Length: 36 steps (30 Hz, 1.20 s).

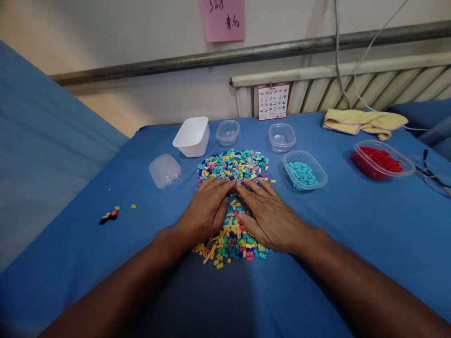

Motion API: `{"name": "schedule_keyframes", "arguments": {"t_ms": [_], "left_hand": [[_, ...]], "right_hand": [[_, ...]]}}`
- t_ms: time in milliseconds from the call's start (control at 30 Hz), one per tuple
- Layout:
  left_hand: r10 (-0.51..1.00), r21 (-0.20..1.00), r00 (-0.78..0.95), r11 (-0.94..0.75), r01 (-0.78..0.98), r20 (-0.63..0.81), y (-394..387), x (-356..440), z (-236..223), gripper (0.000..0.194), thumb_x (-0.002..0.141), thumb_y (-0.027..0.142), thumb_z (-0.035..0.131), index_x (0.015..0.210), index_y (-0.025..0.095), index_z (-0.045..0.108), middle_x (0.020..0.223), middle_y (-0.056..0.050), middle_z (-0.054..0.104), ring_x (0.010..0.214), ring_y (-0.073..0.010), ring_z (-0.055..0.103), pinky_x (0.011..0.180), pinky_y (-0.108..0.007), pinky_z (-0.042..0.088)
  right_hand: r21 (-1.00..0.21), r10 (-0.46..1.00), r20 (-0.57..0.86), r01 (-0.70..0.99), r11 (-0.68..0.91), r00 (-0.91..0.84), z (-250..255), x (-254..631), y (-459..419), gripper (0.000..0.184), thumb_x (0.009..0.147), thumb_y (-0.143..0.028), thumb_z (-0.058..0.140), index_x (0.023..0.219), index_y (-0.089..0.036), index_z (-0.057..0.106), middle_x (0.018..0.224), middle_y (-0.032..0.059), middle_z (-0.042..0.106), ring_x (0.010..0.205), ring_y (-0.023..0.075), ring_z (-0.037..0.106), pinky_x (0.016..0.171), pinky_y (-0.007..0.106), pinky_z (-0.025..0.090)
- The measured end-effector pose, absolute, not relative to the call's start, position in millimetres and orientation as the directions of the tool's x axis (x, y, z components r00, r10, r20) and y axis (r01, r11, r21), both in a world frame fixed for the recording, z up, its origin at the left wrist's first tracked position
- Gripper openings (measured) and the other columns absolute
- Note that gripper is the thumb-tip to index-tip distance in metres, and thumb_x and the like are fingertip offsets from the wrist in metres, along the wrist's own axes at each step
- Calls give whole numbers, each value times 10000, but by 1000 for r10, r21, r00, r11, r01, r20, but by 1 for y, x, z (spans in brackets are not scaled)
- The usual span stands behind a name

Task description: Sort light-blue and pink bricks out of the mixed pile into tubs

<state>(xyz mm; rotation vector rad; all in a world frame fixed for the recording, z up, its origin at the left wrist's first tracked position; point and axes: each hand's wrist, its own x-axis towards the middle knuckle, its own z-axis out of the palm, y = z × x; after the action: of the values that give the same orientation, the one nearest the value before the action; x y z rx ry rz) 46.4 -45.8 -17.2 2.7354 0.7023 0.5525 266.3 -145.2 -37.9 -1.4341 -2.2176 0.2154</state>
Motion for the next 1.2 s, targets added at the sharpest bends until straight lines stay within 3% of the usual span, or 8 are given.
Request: {"name": "schedule_keyframes", "arguments": {"t_ms": [167, 333, 567, 667, 767, 867, 1000, 1200], "left_hand": [[495, 372, 782, -855, 360, 380, -44, 44, -15, 445, 1053, 122, 445, 1485, 145, 552, 1355, -132, 715, 1284, -273, 629, 1189, -535, 458], [464, 338, 830, -870, 360, 310, -45, 45, -16, 450, 1038, 120, 459, 1474, 160, 562, 1328, -134, 725, 1237, -281, 652, 1167, -550, 466], [492, 272, 797, -868, 416, 349, -49, 31, -12, 358, 1080, 159, 468, 1403, 151, 621, 1139, -115, 753, 1048, -269, 672, 956, -475, 556], [489, 244, 813, -870, 429, 315, -52, 28, -11, 282, 1104, 219, 500, 1304, 155, 687, 1149, -119, 741, 1049, -267, 659, 949, -462, 564], [508, 249, 805, -859, 447, 306, -50, 27, -11, 274, 1098, 211, 507, 1276, 147, 707, 1138, -122, 730, 1055, -268, 660, 953, -464, 570], [545, 284, 746, -838, 466, 383, -40, 25, -11, 261, 1094, 207, 524, 1284, 156, 696, 1153, -116, 731, 1082, -259, 669, 983, -456, 570], [584, 306, 686, -811, 498, 433, -25, 17, -13, 244, 1109, 220, 528, 1270, 163, 701, 1148, -99, 740, 1082, -243, 672, 985, -443, 566], [631, 325, 693, -775, 541, 350, -16, 9, -17, 225, 1100, 222, 546, 1184, 176, 750, 1109, -79, 751, 1058, -239, 679, 967, -432, 560]], "right_hand": [[-447, 861, 445, 771, 453, -248, -36, 275, -145, 578, 1106, -294, 467, 1677, -212, 421, 1453, 114, 735, 1498, 307, 565, 1347, 652, 279], [-435, 853, 412, 754, 492, -319, -37, 273, -145, 598, 1063, -229, 483, 1660, -233, 450, 1487, 125, 707, 1438, 313, 608, 1306, 632, 357], [-455, 843, 464, 743, 491, -274, -38, 274, -146, 490, 1053, -203, 534, 1539, -245, 573, 1143, 87, 801, 1102, 302, 727, 1134, 581, 520], [-443, 832, 476, 740, 506, -284, -39, 271, -145, 413, 1065, -224, 565, 1474, -230, 624, 1202, 112, 796, 1151, 308, 722, 1065, 551, 569], [-442, 821, 447, 710, 548, -355, -40, 265, -142, 390, 1082, -234, 563, 1464, -243, 643, 1330, 118, 779, 1264, 306, 704, 1081, 545, 574], [-442, 801, 426, 676, 589, -420, -42, 261, -140, 351, 1075, -204, 575, 1400, -253, 697, 1319, 89, 799, 1311, 299, 695, 1086, 533, 570], [-428, 766, 435, 640, 639, -474, -41, 261, -140, 298, 1058, -143, 590, 1269, -263, 762, 1191, 50, 837, 1225, 262, 732, 1051, 486, 563], [-405, 754, 396, 637, 656, -524, -34, 257, -144, 225, 1075, -156, 605, 1201, -246, 768, 1148, 54, 826, 1105, 240, 732, 953, 437, 513]]}}
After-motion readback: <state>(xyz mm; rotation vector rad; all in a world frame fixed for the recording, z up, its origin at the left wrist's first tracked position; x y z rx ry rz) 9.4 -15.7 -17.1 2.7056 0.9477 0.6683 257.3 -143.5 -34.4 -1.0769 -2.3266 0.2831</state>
